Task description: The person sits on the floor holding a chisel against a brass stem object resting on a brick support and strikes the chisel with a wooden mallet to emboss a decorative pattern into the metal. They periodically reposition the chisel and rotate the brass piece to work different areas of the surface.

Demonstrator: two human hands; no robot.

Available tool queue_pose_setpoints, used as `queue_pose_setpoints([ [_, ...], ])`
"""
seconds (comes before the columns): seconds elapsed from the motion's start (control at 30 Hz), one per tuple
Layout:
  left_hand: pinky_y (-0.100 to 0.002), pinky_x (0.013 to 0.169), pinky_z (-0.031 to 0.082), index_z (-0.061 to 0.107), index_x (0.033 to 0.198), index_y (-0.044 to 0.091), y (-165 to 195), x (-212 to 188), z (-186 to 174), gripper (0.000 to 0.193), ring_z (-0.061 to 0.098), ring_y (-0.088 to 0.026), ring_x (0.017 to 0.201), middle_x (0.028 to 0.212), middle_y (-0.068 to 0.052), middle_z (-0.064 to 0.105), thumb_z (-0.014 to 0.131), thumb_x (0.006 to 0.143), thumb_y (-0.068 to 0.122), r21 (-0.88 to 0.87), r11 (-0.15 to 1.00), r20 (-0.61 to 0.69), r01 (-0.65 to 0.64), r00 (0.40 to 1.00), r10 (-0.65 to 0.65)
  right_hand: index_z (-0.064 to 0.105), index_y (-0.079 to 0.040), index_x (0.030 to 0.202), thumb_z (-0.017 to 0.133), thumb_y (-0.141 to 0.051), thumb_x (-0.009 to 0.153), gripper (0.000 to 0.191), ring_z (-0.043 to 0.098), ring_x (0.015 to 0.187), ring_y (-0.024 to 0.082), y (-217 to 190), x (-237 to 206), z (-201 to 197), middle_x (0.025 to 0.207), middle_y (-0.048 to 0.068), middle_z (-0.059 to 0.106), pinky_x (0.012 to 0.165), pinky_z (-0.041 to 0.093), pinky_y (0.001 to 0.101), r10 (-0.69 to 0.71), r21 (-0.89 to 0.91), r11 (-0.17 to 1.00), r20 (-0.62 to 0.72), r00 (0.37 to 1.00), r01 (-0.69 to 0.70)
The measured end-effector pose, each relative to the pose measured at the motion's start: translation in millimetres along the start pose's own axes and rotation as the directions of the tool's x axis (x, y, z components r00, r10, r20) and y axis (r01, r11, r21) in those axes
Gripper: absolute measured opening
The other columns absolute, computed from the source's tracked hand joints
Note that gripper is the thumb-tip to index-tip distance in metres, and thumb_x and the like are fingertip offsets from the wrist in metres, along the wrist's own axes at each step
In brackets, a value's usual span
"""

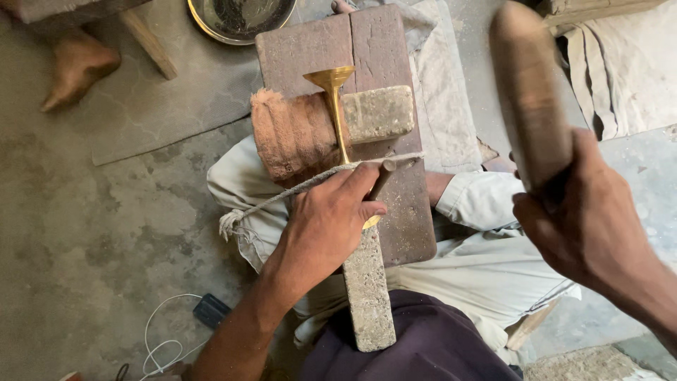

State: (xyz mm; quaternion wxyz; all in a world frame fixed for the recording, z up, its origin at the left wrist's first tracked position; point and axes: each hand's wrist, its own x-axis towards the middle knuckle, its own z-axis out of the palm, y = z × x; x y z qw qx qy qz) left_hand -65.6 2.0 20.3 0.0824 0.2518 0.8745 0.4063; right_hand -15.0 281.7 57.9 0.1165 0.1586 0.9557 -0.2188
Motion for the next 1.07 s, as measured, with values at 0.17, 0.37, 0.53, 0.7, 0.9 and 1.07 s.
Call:
queue_pose_setpoints([
  [0.17, -0.046, 0.068, 0.056, 0.059, 0.123, 0.008, -3.8, -4.0, -3.3, 0.042, 0.073, -0.035, 0.085, 0.095, -0.014, 0.071, 0.077, 0.087, 0.019, -0.012, 1.000, 0.006, -0.005, 1.000, 0.005, 0.054, -0.003, 0.139, 0.069, -0.006, 0.079, 0.062, 0.069, 0.084, 0.037, -6.6, -9.0, 6.0, 0.098, 0.021, 0.068, 0.076, 0.054, 0.0493, -0.227, -0.113, 0.971, -0.146, 0.963, 0.212],
  [0.37, -0.045, 0.066, 0.057, 0.059, 0.118, 0.005, -13.0, -5.1, -2.8, 0.038, 0.073, -0.035, 0.082, 0.090, -0.015, 0.069, 0.078, 0.089, 0.022, -0.033, 0.999, 0.030, 0.020, 0.999, -0.019, 0.049, 0.000, 0.142, 0.072, -0.008, 0.078, 0.068, 0.066, 0.085, 0.041, -9.5, -6.5, 1.1, 0.097, 0.024, 0.066, 0.074, 0.051, 0.0503, -0.322, -0.241, 0.931, -0.194, 0.927, 0.273],
  [0.53, -0.042, 0.063, 0.058, 0.062, 0.120, 0.007, -18.6, -11.5, -6.4, 0.036, 0.074, -0.030, 0.078, 0.088, -0.012, 0.069, 0.076, 0.090, 0.019, -0.055, 0.998, -0.016, -0.033, 0.999, 0.032, 0.052, -0.007, 0.138, 0.068, -0.002, 0.082, 0.058, 0.067, 0.079, 0.036, -12.4, -6.0, 1.8, 0.100, 0.022, 0.070, 0.070, 0.052, 0.0481, -0.383, -0.376, 0.871, -0.114, 0.917, 0.317],
  [0.7, -0.042, 0.062, 0.057, 0.062, 0.118, 0.007, -26.7, -13.9, -9.4, 0.037, 0.073, -0.030, 0.075, 0.084, -0.011, 0.068, 0.079, 0.087, 0.020, -0.077, 0.995, -0.008, -0.061, 0.998, 0.061, 0.057, -0.009, 0.134, 0.069, 0.000, 0.073, 0.063, 0.071, 0.083, 0.037, -23.1, -7.2, 1.4, 0.098, 0.020, 0.072, 0.073, 0.054, 0.0482, -0.587, -0.567, 0.699, -0.106, 0.803, 0.436],
  [0.9, -0.039, 0.059, 0.058, 0.061, 0.118, 0.007, -36.0, -13.0, -10.8, 0.030, 0.074, -0.025, 0.073, 0.084, -0.010, 0.068, 0.075, 0.093, 0.017, -0.147, 0.989, 0.027, -0.032, 0.999, 0.036, 0.058, -0.011, 0.139, 0.069, -0.001, 0.078, 0.063, 0.070, 0.086, 0.031, -34.9, -9.7, -1.6, 0.100, 0.016, 0.073, 0.080, 0.053, 0.0436, -0.486, -0.654, 0.674, -0.043, 0.873, 0.343],
  [1.07, -0.042, 0.064, 0.057, 0.061, 0.119, 0.010, -42.1, -19.5, -16.7, 0.033, 0.075, -0.030, 0.081, 0.087, -0.010, 0.069, 0.078, 0.092, 0.019, -0.157, 0.982, -0.045, -0.105, 0.994, 0.100, 0.046, -0.020, 0.150, 0.070, -0.010, 0.087, 0.067, 0.070, 0.097, 0.028, -36.3, -8.0, 3.7, 0.111, 0.012, 0.071, 0.090, 0.051, 0.0409, -0.244, -0.500, 0.851, -0.100, 0.965, 0.163],
])
